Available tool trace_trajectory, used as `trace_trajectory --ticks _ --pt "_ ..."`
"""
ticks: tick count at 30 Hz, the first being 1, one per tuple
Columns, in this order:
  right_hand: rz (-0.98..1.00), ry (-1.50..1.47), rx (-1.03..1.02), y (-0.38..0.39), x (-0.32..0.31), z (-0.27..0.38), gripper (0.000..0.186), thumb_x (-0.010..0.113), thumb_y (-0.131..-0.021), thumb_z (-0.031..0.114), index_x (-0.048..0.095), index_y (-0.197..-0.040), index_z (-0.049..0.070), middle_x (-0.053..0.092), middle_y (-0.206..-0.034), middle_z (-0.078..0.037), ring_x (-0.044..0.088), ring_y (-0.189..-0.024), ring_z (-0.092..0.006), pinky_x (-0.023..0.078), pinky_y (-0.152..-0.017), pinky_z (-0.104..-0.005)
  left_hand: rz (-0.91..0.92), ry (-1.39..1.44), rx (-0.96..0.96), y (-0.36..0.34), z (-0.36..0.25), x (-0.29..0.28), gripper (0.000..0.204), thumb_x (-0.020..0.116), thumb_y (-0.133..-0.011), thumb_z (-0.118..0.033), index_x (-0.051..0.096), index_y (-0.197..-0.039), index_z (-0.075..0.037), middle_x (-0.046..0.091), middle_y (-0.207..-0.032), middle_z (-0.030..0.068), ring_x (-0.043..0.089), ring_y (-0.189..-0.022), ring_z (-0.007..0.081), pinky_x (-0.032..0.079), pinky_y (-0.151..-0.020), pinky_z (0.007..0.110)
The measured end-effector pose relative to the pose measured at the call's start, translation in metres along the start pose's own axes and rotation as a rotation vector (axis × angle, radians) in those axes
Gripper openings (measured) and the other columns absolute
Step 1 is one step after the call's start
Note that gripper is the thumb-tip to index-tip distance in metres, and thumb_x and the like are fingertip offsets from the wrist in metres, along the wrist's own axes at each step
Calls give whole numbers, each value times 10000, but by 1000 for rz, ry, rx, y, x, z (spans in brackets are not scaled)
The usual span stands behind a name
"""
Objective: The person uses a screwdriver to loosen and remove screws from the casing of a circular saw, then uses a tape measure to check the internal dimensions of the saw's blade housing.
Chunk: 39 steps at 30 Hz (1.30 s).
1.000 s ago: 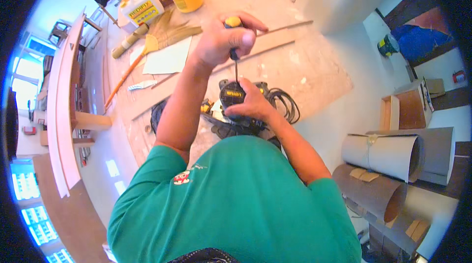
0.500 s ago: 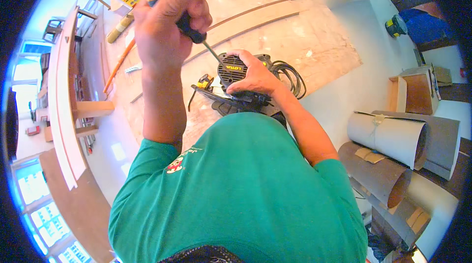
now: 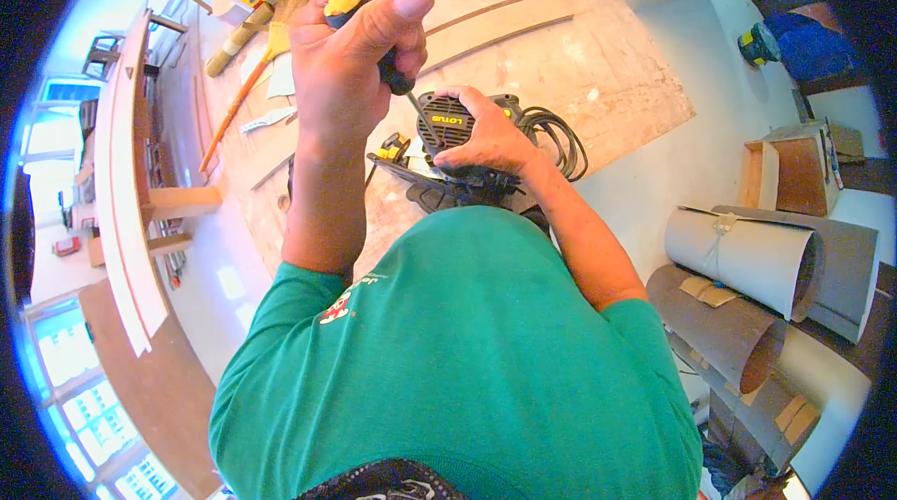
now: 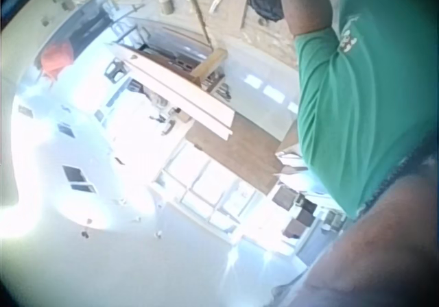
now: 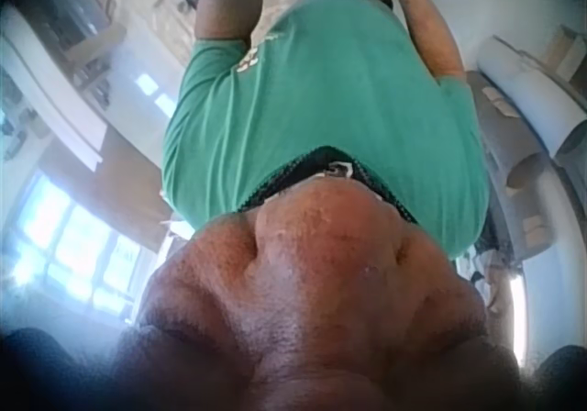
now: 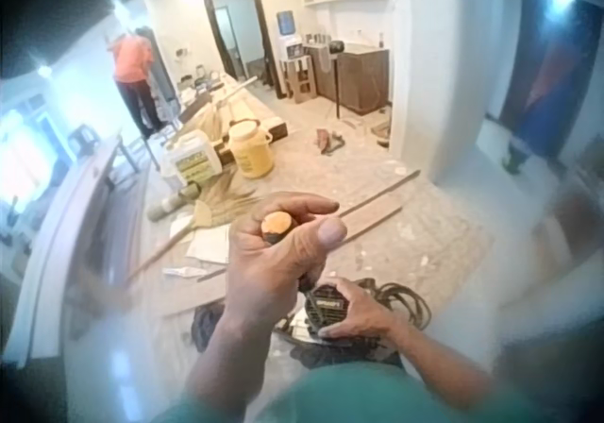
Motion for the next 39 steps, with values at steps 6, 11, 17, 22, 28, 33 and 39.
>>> trace_trajectory --ticks 6,11,17,22,28,33,39 --pt "3 -33 8 0 2 -5 951 980 -638 261 526 -1448 54 636 -1342 -144 624 -1237 -240 487 -1099 -379 -44 -65 11 3 8 -3 334 883 -876 -188 736 -1080 32 613 -669 18 558 -526 91 427 -482 236" --pt "1 -49 11 1 2 -10 959 984 -635 269 526 -1450 54 635 -1345 -148 623 -1244 -245 486 -1101 -380 -207 -268 170 14 -4 -2 337 887 -885 -187 731 -1097 23 629 -714 10 559 -550 66 421 -493 209" --pt "-25 14 -1 2 3 -3 965 989 -630 282 532 -1449 54 633 -1354 -160 624 -1252 -263 482 -1107 -383 -225 -455 414 34 -15 -1 352 874 -903 -183 715 -1154 5 649 -759 15 565 -583 57 430 -503 201" --pt "-81 23 -117 -1 5 -21 946 965 -660 351 537 -1445 44 619 -1360 -193 593 -1293 -326 460 -1125 -420 -284 -606 593 65 -30 27 467 928 -839 -146 688 -1217 -12 667 -793 17 576 -695 54 454 -654 190" --pt "-200 -48 -434 18 -6 59 458 817 -886 236 658 -1271 44 692 -1222 -170 661 -1159 -336 517 -1013 -423 -322 -562 589 52 -22 23 491 933 -826 -122 664 -1215 12 590 -719 -19 497 -625 33 393 -579 176" --pt "-214 55 -518 22 -6 73 156 791 -919 182 741 -971 44 725 -848 -111 700 -793 -318 533 -717 -417 147 -235 278 24 -2 31 397 932 -796 -108 726 -1110 22 659 -788 3 550 -668 57 439 -605 234" --pt "-215 105 -504 17 7 64 129 802 -905 163 745 -939 52 716 -795 -130 706 -749 -316 539 -662 -396 621 375 -88 10 22 13 452 898 -774 -151 741 -1162 20 679 -877 39 590 -702 95 431 -602 247"
Point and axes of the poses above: each hand's wrist, its own y-axis away from the middle knuckle, its own x-axis out of the palm, z = x × y, the point moved 8 cm from there along -y, towards the middle knuckle
